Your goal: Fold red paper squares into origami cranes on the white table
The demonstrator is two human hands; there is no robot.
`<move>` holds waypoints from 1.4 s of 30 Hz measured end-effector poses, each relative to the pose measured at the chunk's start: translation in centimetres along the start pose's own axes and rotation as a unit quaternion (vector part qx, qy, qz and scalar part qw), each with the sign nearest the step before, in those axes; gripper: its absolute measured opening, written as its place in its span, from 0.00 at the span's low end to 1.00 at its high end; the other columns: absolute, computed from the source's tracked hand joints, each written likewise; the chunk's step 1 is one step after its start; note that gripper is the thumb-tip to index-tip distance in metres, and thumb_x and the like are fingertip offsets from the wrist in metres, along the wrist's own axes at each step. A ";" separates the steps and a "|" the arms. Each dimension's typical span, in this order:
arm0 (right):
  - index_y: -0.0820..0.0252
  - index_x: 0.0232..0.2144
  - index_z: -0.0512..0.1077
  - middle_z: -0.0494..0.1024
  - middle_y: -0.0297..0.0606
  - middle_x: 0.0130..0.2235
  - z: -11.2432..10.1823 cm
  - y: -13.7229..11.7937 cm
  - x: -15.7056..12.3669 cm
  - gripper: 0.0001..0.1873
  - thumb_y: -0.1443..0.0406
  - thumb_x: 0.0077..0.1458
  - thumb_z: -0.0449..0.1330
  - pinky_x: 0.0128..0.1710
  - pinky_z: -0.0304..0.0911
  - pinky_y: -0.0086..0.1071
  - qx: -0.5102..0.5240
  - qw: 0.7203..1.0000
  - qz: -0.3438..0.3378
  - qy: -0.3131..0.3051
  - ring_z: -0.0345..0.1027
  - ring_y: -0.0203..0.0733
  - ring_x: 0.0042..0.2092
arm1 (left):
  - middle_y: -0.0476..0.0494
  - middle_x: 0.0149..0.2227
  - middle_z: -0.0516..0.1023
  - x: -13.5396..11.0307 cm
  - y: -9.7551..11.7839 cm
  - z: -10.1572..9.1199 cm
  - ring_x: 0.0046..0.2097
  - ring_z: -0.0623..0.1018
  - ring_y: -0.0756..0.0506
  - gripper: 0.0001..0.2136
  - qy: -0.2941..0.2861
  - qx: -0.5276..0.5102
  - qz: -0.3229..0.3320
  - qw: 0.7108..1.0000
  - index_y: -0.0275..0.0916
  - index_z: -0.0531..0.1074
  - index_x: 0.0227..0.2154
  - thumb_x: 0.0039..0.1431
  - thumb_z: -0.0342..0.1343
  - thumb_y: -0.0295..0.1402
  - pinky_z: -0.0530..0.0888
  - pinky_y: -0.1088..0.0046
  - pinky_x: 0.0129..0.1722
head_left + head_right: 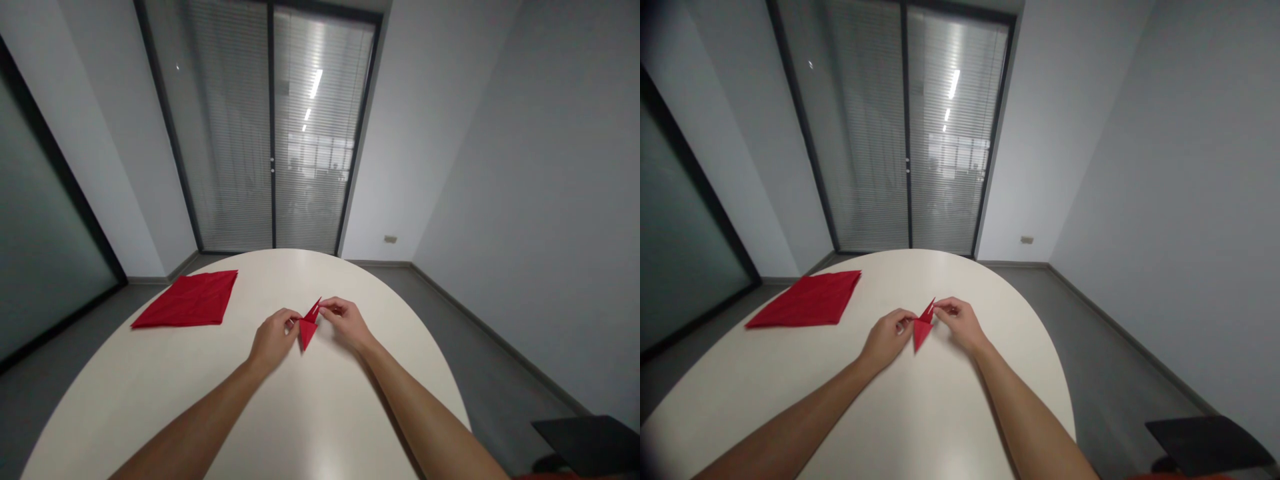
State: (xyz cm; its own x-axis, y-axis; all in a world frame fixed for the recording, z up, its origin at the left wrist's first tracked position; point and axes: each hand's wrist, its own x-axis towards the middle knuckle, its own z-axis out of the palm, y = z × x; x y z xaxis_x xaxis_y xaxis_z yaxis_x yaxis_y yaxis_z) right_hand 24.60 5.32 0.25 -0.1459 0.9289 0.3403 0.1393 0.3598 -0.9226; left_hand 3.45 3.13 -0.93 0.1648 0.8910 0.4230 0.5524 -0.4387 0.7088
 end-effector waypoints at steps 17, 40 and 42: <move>0.56 0.37 0.80 0.81 0.41 0.42 0.0 -0.2 -0.1 0.08 0.59 0.57 0.64 0.45 0.68 0.39 -0.091 0.992 -0.089 0.020 0.74 0.46 0.44 | 0.48 0.37 0.81 0.0 0.0 0.0 0.37 0.77 0.47 0.08 -0.015 -0.001 0.007 1.000 0.42 0.78 0.37 0.60 0.53 0.29 0.71 0.72 0.39; 0.52 0.44 0.79 0.83 0.40 0.42 0.6 -2.2 -0.9 0.09 0.65 0.63 0.61 0.46 0.69 0.43 -0.334 0.900 -0.278 0.038 0.74 0.46 0.43 | 0.49 0.37 0.81 -0.1 0.3 -0.2 0.36 0.78 0.48 0.08 -0.020 0.028 0.013 0.999 0.42 0.77 0.38 0.60 0.53 0.28 0.70 0.73 0.39; 0.52 0.45 0.79 0.83 0.41 0.43 0.6 -2.2 -0.9 0.10 0.65 0.63 0.60 0.46 0.69 0.43 -0.332 0.898 -0.286 0.034 0.74 0.46 0.44 | 0.49 0.37 0.81 -0.1 0.3 -0.2 0.36 0.78 0.48 0.09 -0.021 0.029 0.013 0.999 0.43 0.77 0.38 0.60 0.53 0.28 0.70 0.73 0.39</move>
State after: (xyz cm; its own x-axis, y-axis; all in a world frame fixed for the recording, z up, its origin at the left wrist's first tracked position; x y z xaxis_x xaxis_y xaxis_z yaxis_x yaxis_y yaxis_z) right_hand 23.83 3.65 1.90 -0.3229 0.5715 0.7544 0.6179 0.7311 -0.2894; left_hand 3.40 2.91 -0.65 0.2137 0.8836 0.4166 0.5934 -0.4561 0.6632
